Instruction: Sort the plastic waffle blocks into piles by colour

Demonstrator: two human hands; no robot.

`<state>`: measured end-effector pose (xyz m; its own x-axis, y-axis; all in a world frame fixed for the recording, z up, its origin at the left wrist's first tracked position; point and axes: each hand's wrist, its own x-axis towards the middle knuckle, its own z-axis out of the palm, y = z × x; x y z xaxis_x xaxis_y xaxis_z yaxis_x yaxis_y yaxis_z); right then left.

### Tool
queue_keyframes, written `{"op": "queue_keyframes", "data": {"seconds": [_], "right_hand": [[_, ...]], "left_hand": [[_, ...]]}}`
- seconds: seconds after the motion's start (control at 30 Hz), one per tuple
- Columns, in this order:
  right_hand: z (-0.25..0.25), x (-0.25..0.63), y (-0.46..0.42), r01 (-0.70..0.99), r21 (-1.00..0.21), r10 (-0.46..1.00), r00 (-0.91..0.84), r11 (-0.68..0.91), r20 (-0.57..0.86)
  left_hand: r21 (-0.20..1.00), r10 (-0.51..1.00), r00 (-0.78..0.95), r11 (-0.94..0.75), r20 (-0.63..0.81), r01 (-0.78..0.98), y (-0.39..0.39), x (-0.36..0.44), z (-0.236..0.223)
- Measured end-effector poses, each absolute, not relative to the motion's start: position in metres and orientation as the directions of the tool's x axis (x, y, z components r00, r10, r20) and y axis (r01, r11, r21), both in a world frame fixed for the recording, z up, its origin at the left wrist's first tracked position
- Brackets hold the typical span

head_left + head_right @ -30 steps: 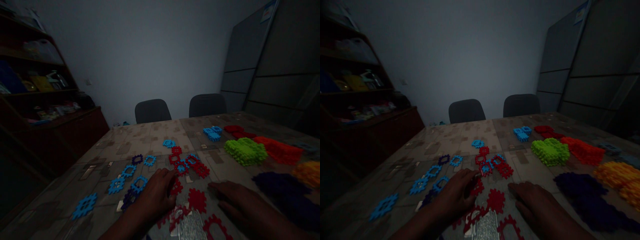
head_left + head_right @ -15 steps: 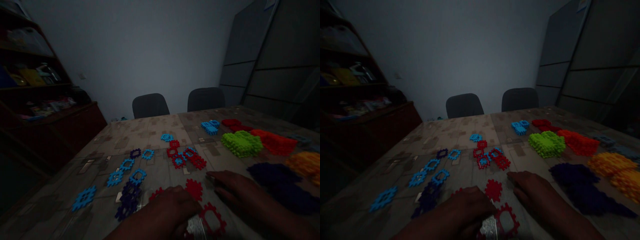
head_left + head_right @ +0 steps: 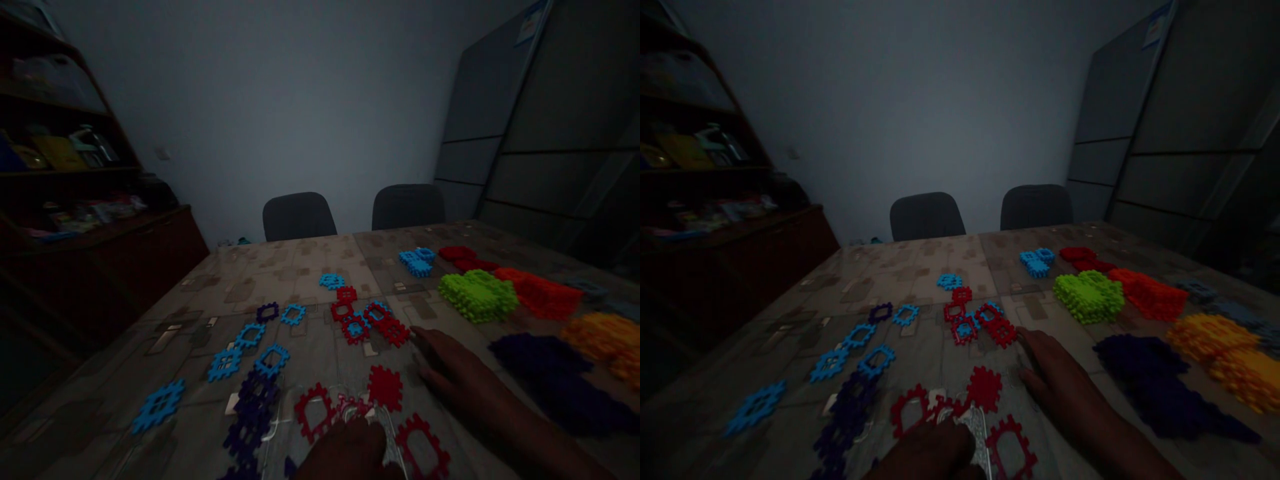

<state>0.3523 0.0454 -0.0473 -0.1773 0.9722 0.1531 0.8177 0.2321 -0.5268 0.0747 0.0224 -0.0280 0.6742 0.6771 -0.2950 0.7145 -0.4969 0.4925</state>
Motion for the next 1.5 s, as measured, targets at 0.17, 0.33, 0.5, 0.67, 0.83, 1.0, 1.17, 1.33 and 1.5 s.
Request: {"op": "queue_keyframes", "data": {"seconds": [0.17,0.33,0.5,0.67,0.83,1.0,1.17,1.33,1.5], "right_hand": [[-0.040,0.342,0.058,0.872,-0.483,0.997,-0.077,0.079,0.025],[-0.023,0.323,0.077,0.931,-0.365,0.998,-0.049,0.028,-0.048],[-0.023,0.311,0.098,0.950,-0.310,0.998,-0.056,0.047,-0.020],[-0.019,0.324,0.104,0.945,-0.316,0.996,-0.090,0.085,-0.001],[-0.012,0.355,0.104,0.927,-0.352,0.990,-0.138,0.132,0.008],[-0.009,0.369,0.108,0.925,-0.337,0.981,-0.191,0.177,-0.010],[-0.006,0.359,0.101,0.872,-0.391,0.955,-0.263,0.296,0.138],[-0.005,0.334,0.089,0.679,-0.469,0.825,-0.484,0.565,0.292],[0.005,0.319,0.081,0.632,-0.520,0.812,-0.523,0.574,0.260]], "left_hand": [[0.397,0.664,0.616,-0.475,-0.424,0.786,0.029,0.078,-0.001],[0.283,0.544,0.793,-0.742,-0.275,0.608,0.036,0.071,0.004],[0.540,0.524,0.823,-0.638,-0.219,0.550,0.044,0.044,0.022],[0.618,0.683,0.706,-0.476,-0.187,0.625,0.060,0.023,0.043],[0.483,0.730,0.639,-0.481,-0.240,0.731,0.072,0.017,0.049],[0.439,0.729,0.637,-0.501,-0.251,0.746,0.071,0.020,0.047],[0.452,0.733,0.630,-0.486,-0.255,0.748,0.072,0.019,0.049],[0.441,0.735,0.643,-0.514,-0.216,0.736,0.076,0.018,0.047],[0.415,0.753,0.632,-0.524,-0.183,0.744,0.078,0.019,0.051]]}}
